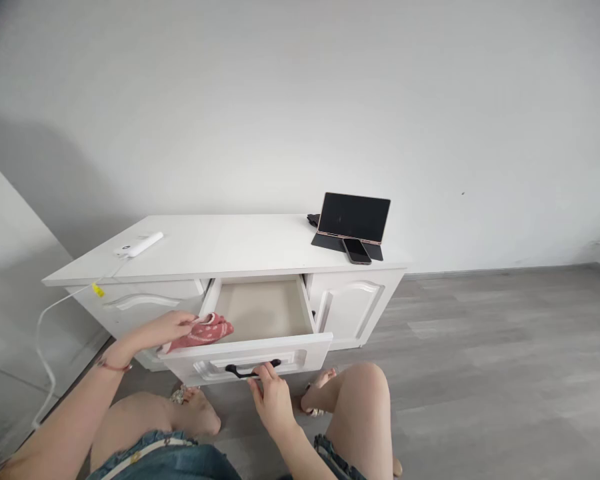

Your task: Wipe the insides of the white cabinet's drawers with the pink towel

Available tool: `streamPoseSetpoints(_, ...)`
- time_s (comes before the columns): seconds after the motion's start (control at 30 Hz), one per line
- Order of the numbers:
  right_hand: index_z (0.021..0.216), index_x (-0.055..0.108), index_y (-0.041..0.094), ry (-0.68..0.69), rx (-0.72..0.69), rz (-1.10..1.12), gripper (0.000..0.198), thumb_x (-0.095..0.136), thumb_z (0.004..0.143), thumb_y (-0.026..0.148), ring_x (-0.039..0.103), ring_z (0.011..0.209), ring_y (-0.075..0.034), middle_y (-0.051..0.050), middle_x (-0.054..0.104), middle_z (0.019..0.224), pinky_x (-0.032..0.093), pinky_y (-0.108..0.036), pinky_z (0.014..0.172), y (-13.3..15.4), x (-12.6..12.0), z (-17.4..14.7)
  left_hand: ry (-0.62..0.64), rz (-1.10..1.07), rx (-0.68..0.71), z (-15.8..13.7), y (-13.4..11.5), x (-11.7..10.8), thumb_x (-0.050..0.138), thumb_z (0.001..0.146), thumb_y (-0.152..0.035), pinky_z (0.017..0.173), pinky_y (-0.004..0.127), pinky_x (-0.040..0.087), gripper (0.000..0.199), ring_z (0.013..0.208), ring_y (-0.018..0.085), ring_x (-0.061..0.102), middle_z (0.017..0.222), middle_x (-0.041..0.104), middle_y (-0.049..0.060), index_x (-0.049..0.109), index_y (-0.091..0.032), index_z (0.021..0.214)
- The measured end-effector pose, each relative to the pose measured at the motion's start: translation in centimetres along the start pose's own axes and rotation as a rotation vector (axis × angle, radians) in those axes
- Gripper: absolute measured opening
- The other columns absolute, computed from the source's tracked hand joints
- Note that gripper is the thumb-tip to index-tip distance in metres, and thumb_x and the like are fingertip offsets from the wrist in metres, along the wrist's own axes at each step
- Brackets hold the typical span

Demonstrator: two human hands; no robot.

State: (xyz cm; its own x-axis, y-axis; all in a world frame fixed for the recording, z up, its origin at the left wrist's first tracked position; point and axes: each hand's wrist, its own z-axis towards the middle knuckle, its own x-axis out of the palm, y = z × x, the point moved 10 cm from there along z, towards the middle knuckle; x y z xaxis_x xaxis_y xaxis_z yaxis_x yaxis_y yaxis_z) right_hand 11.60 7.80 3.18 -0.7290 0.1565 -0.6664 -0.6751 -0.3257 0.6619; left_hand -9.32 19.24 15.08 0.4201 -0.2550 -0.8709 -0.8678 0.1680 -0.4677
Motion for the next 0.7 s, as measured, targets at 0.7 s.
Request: streamPoseSetpoints(0.7, 0.103, 0.058, 0.019, -0.017, -0.009, 0.104, 0.027, 0.042, 0.082, 0.012, 0.061, 0.063, -0.016, -0.007, 0.063, 0.095, 0.045, -0.024, 0.057, 0.2, 0.0, -0.1, -1.031, 0.289, 0.183, -8.7, -12.9, 8.2, 0.051, 0.081, -0.012, 0.083, 0.041, 0.039, 0.033, 0.085, 0.027, 0.053, 0.084, 0.062, 0.01, 0.061, -0.009, 0.113)
